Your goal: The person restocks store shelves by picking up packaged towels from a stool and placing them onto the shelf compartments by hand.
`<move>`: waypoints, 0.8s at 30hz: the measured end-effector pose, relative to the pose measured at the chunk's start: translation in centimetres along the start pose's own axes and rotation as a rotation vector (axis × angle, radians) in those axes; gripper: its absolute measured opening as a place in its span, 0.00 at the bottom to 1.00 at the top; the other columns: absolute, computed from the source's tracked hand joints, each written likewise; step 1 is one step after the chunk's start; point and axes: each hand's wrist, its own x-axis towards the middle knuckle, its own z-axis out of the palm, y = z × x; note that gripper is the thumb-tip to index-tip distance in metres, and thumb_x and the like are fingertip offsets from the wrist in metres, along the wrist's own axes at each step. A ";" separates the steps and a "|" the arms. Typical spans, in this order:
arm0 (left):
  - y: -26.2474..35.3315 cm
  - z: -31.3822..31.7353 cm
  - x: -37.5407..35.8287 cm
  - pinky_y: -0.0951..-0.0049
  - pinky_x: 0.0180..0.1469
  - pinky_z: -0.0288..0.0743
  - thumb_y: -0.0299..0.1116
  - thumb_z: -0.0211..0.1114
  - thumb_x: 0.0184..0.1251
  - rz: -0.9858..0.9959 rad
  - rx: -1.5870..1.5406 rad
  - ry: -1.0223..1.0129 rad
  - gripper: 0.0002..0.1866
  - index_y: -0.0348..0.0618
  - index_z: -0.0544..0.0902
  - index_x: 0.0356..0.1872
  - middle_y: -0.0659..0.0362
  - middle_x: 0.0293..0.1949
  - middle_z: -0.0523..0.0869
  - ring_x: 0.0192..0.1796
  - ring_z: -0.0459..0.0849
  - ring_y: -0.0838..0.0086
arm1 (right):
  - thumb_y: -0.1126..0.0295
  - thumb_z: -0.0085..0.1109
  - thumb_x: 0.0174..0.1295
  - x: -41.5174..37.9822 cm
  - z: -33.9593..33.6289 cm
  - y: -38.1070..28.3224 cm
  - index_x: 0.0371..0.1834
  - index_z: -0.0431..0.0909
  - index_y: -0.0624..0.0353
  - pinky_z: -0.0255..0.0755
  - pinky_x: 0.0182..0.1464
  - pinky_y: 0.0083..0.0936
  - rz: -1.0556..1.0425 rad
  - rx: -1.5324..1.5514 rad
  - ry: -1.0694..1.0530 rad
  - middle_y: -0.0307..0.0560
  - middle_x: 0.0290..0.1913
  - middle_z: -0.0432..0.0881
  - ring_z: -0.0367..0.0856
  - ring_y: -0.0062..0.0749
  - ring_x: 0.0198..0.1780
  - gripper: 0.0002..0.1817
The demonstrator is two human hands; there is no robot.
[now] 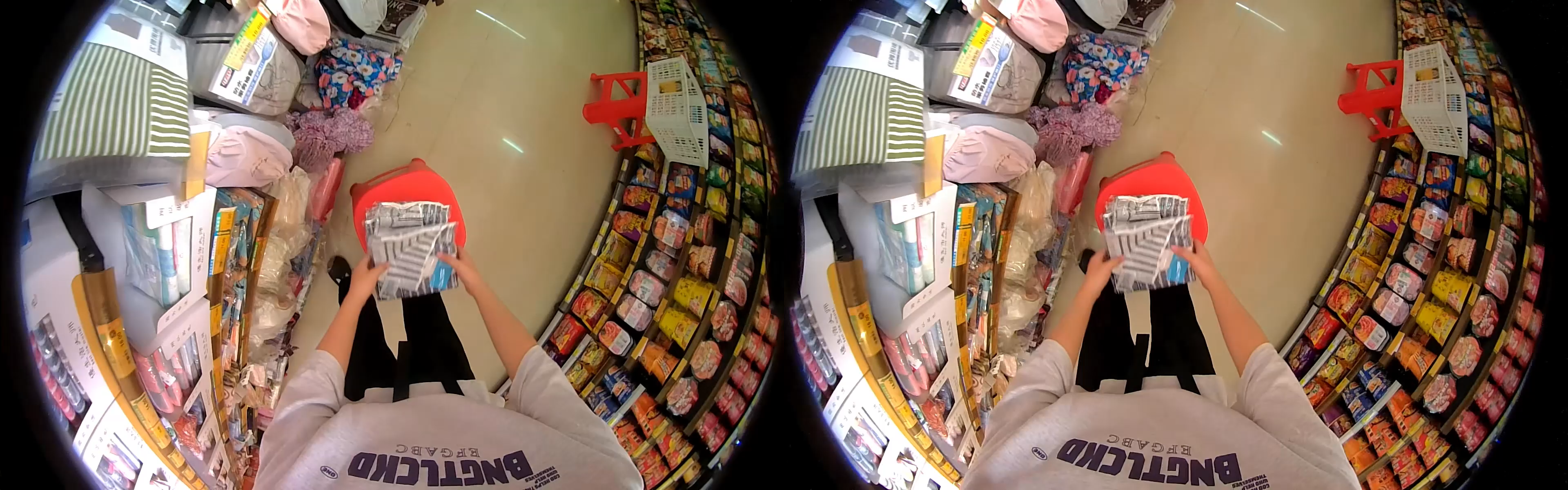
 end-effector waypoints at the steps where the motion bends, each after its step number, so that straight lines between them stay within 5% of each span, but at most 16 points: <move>1: 0.7 0.0 1.1 0.75 0.48 0.66 0.30 0.61 0.50 0.044 0.021 0.001 0.23 0.32 0.70 0.49 0.53 0.44 0.78 0.44 0.76 0.72 | 0.56 0.63 0.43 1.1 -0.1 -0.1 0.55 0.60 0.66 0.64 0.50 0.28 -0.073 -0.028 0.025 0.54 0.47 0.72 0.72 0.34 0.48 0.38; 4: 1.4 -0.2 4.0 0.70 0.49 0.66 0.34 0.63 0.49 0.059 0.246 0.099 0.26 0.32 0.68 0.49 0.46 0.43 0.76 0.46 0.75 0.60 | 0.55 0.64 0.43 3.5 0.2 -0.4 0.56 0.57 0.67 0.63 0.52 0.29 -0.093 -0.248 0.110 0.59 0.50 0.69 0.69 0.39 0.52 0.40; 5: 1.7 -0.1 4.6 0.70 0.49 0.66 0.34 0.63 0.49 0.049 0.247 0.099 0.26 0.32 0.68 0.49 0.46 0.43 0.76 0.46 0.75 0.60 | 0.55 0.64 0.43 4.1 0.5 0.1 0.56 0.57 0.67 0.63 0.52 0.29 -0.083 -0.247 0.108 0.59 0.50 0.69 0.69 0.39 0.52 0.40; 8: 2.6 1.3 3.5 0.63 0.51 0.63 0.45 0.62 0.50 0.202 0.590 0.523 0.31 0.35 0.65 0.51 0.43 0.45 0.71 0.50 0.69 0.53 | 0.53 0.62 0.45 3.7 1.9 1.6 0.58 0.52 0.68 0.59 0.56 0.35 -0.181 -0.495 0.407 0.66 0.55 0.61 0.63 0.52 0.56 0.43; 12: 0.9 1.9 1.4 0.62 0.51 0.63 0.47 0.61 0.50 0.190 0.623 0.654 0.32 0.36 0.63 0.52 0.42 0.47 0.69 0.50 0.69 0.52 | 0.56 0.59 0.49 0.7 3.6 2.7 0.60 0.49 0.71 0.59 0.56 0.36 -0.285 -0.593 0.511 0.68 0.53 0.63 0.63 0.53 0.55 0.42; 16: -2.2 0.7 -3.0 0.61 0.51 0.63 0.48 0.58 0.53 0.076 0.593 0.482 0.33 0.35 0.61 0.54 0.41 0.47 0.69 0.51 0.68 0.50 | 0.57 0.57 0.50 -3.1 2.9 3.7 0.57 0.55 0.68 0.62 0.53 0.36 -0.221 -0.720 0.467 0.66 0.51 0.65 0.66 0.54 0.52 0.36; 18: -4.5 -1.4 -4.6 0.61 0.51 0.65 0.45 0.57 0.53 -0.126 0.682 0.180 0.28 0.34 0.66 0.49 0.38 0.48 0.71 0.51 0.70 0.50 | 0.53 0.55 0.50 -3.7 0.6 6.0 0.54 0.60 0.63 0.64 0.51 0.39 -0.141 -0.851 0.250 0.63 0.47 0.70 0.70 0.54 0.49 0.33; 20: -9.0 -3.8 -5.0 0.64 0.51 0.66 0.45 0.56 0.51 -0.172 0.672 -0.096 0.23 0.38 0.73 0.44 0.44 0.43 0.76 0.48 0.73 0.53 | 0.48 0.50 0.50 -2.0 -2.7 9.9 0.41 0.72 0.63 0.66 0.48 0.36 -0.081 -0.958 -0.125 0.60 0.38 0.76 0.74 0.49 0.44 0.27; 21: -9.1 -4.5 -5.9 0.66 0.50 0.67 0.47 0.56 0.51 -0.240 0.651 -0.176 0.23 0.41 0.75 0.43 0.46 0.43 0.77 0.48 0.74 0.55 | 0.48 0.49 0.51 -3.3 -2.8 7.4 0.40 0.73 0.63 0.67 0.47 0.35 0.183 -0.891 -0.296 0.60 0.37 0.77 0.74 0.49 0.44 0.27; 22: -9.5 -5.3 -6.8 0.66 0.50 0.67 0.48 0.56 0.51 -0.211 0.753 -0.167 0.23 0.43 0.76 0.44 0.47 0.44 0.77 0.49 0.74 0.57 | 0.55 0.52 0.49 -5.1 -2.5 5.5 0.31 0.76 0.67 0.71 0.38 0.34 0.253 -0.904 -0.190 0.54 0.28 0.78 0.77 0.45 0.32 0.21; 24: -4.3 -5.9 -10.9 0.66 0.50 0.68 0.49 0.56 0.51 -0.187 0.812 -0.027 0.23 0.43 0.76 0.44 0.49 0.44 0.78 0.49 0.74 0.58 | 0.55 0.51 0.50 -6.1 -3.5 6.1 0.31 0.76 0.67 0.72 0.35 0.31 -0.135 -1.123 -0.029 0.53 0.27 0.79 0.78 0.36 0.30 0.21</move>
